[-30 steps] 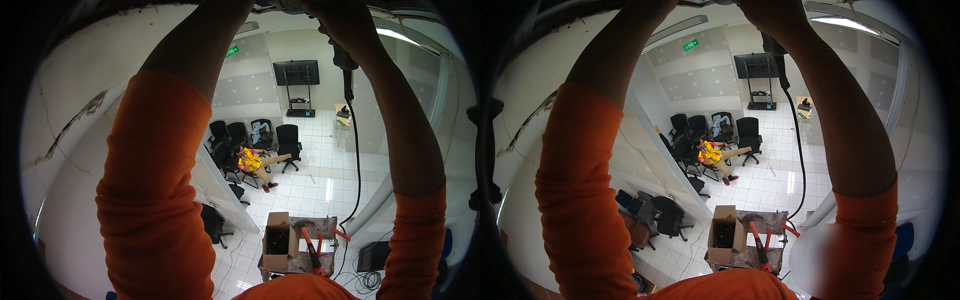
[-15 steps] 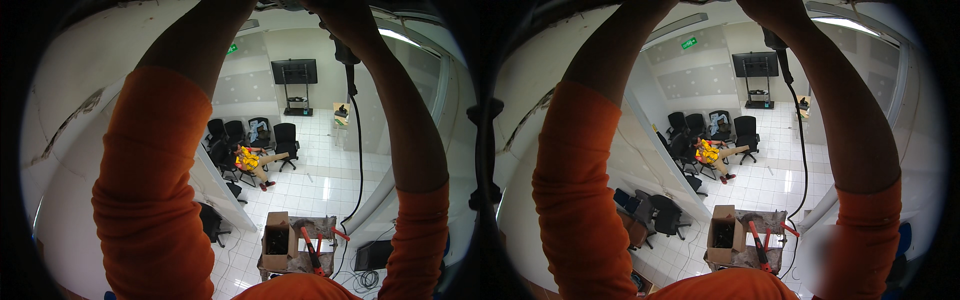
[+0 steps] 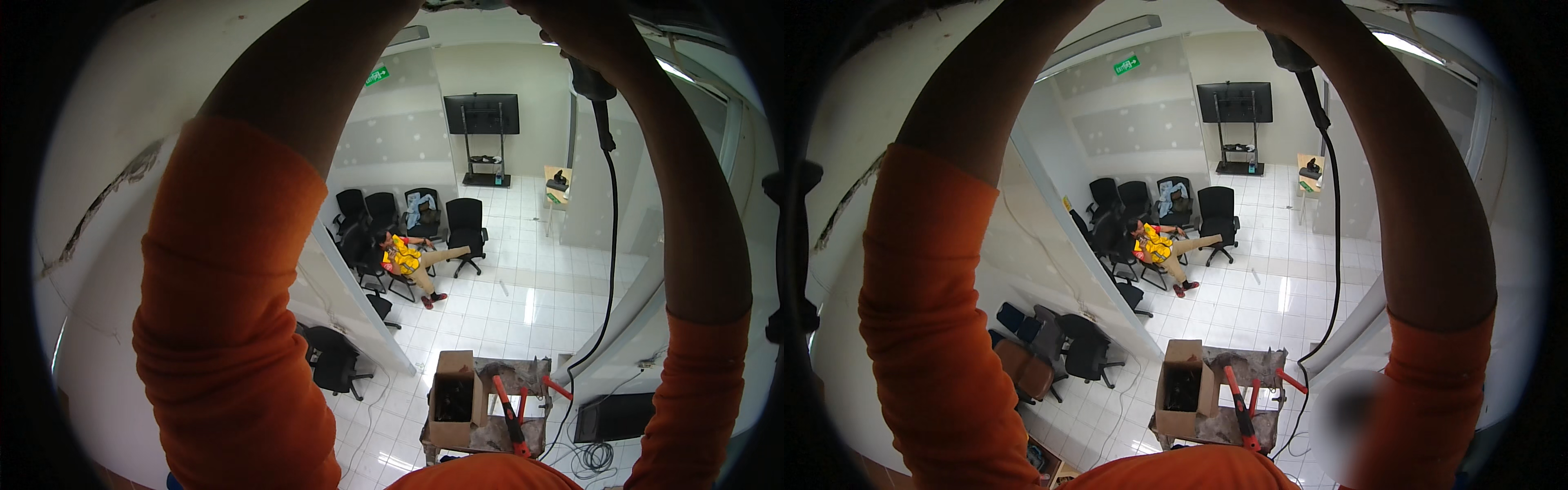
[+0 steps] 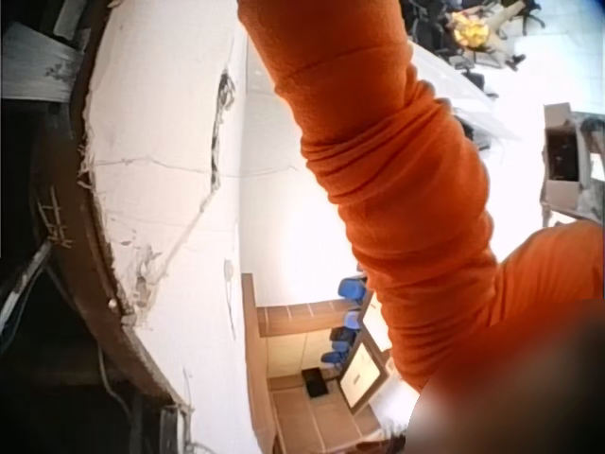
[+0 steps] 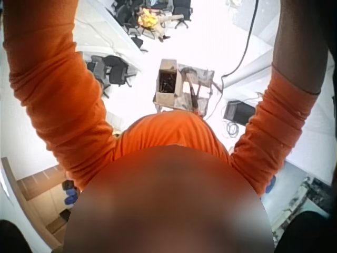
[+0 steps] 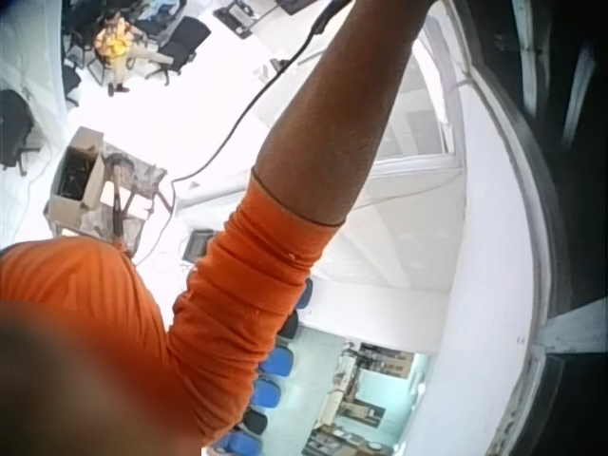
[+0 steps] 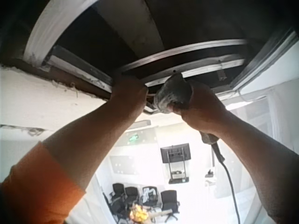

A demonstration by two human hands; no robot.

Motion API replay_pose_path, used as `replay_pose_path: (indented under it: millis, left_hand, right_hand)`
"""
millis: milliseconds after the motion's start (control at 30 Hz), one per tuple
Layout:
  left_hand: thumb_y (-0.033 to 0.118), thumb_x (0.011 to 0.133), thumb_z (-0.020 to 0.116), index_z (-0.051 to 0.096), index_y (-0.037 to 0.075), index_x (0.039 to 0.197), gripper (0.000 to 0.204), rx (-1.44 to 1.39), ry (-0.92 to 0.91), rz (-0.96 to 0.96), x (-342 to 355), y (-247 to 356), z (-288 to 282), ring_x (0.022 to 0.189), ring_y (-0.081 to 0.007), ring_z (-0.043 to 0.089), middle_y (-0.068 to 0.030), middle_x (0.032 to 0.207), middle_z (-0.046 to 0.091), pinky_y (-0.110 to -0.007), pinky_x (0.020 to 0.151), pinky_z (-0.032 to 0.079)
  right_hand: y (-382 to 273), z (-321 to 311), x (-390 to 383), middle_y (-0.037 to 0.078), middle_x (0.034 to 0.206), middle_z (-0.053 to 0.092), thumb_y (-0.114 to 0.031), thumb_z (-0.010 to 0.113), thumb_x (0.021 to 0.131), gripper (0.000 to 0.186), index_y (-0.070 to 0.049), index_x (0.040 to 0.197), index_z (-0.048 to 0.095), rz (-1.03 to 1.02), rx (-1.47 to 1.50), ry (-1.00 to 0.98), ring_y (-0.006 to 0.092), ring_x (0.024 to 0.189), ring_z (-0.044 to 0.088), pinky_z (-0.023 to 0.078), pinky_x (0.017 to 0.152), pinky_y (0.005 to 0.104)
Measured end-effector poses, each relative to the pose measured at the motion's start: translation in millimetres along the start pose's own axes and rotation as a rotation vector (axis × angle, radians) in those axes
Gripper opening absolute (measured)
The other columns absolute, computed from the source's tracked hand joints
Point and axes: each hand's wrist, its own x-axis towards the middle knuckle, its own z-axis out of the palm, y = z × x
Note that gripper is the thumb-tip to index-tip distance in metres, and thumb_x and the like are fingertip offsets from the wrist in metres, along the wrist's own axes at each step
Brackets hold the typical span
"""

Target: The person installs metal ceiling rails by positioning them against the ceiling and securing them with a power drill and hammer. The person repeatedly picks up rails, aligns them, drills screws, and taps them into place while working from a ladder.

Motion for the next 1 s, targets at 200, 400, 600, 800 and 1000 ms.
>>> replay_pose_path:
  millis: [200,400,600,800,1000]
  left_hand:
    - [0.021,0.090,0.062,0.079,0.016,0.097,0.019,0.022,-0.032,0.011,-3.8,-0.5,-8.3,0.105,-0.0262,0.070,-0.0089,0.106,0.076,-0.049,0.095,0.045]
    - [0.023,0.090,0.062,0.079,0.017,0.098,0.019,0.006,-0.033,-0.001,-11.0,-1.2,-16.0,0.106,-0.0263,0.069,-0.0074,0.107,0.075,-0.054,0.100,0.038]
    - [0.024,0.091,0.062,0.079,0.017,0.102,0.021,0.041,-0.027,-0.008,-7.1,-5.8,-8.9,0.108,-0.0263,0.069,-0.0064,0.109,0.075,-0.052,0.097,0.042]
    - [0.024,0.092,0.062,0.079,0.018,0.103,0.022,0.046,-0.066,0.021,-10.7,-10.2,-10.7,0.109,-0.0252,0.069,-0.0063,0.111,0.075,-0.048,0.091,0.047]
    - [0.024,0.091,0.063,0.079,0.018,0.102,0.021,0.043,-0.070,0.028,-12.5,-14.8,-9.6,0.108,-0.0250,0.070,-0.0062,0.110,0.076,-0.047,0.089,0.049]
  right_hand:
    - [-4.4,-3.4,-4.4,0.027,0.108,0.070,-0.027,0.080,0.083,0.047,0.004,0.115,0.066,-0.097,-0.008,-0.002,0.0402,0.104,0.068,0.053,0.091,0.0448]
    - [-6.9,-4.5,2.1,0.027,0.109,0.070,-0.030,0.080,0.083,0.051,0.005,0.117,0.065,0.076,-0.058,-0.034,0.0397,0.105,0.068,0.053,0.092,0.0440]
    - [-10.1,2.5,4.3,0.028,0.110,0.070,-0.032,0.081,0.083,0.052,0.005,0.116,0.065,0.090,-0.134,0.030,0.0392,0.107,0.068,0.053,0.093,0.0434]
    - [-17.2,-3.9,2.7,0.028,0.110,0.070,-0.032,0.081,0.083,0.052,0.005,0.116,0.065,0.045,-0.062,-0.072,0.0394,0.106,0.068,0.053,0.093,0.0435]
    - [-22.7,5.3,-1.5,0.027,0.108,0.070,-0.030,0.080,0.083,0.050,0.005,0.114,0.065,-0.010,-0.091,0.023,0.0396,0.105,0.068,0.053,0.093,0.0440]
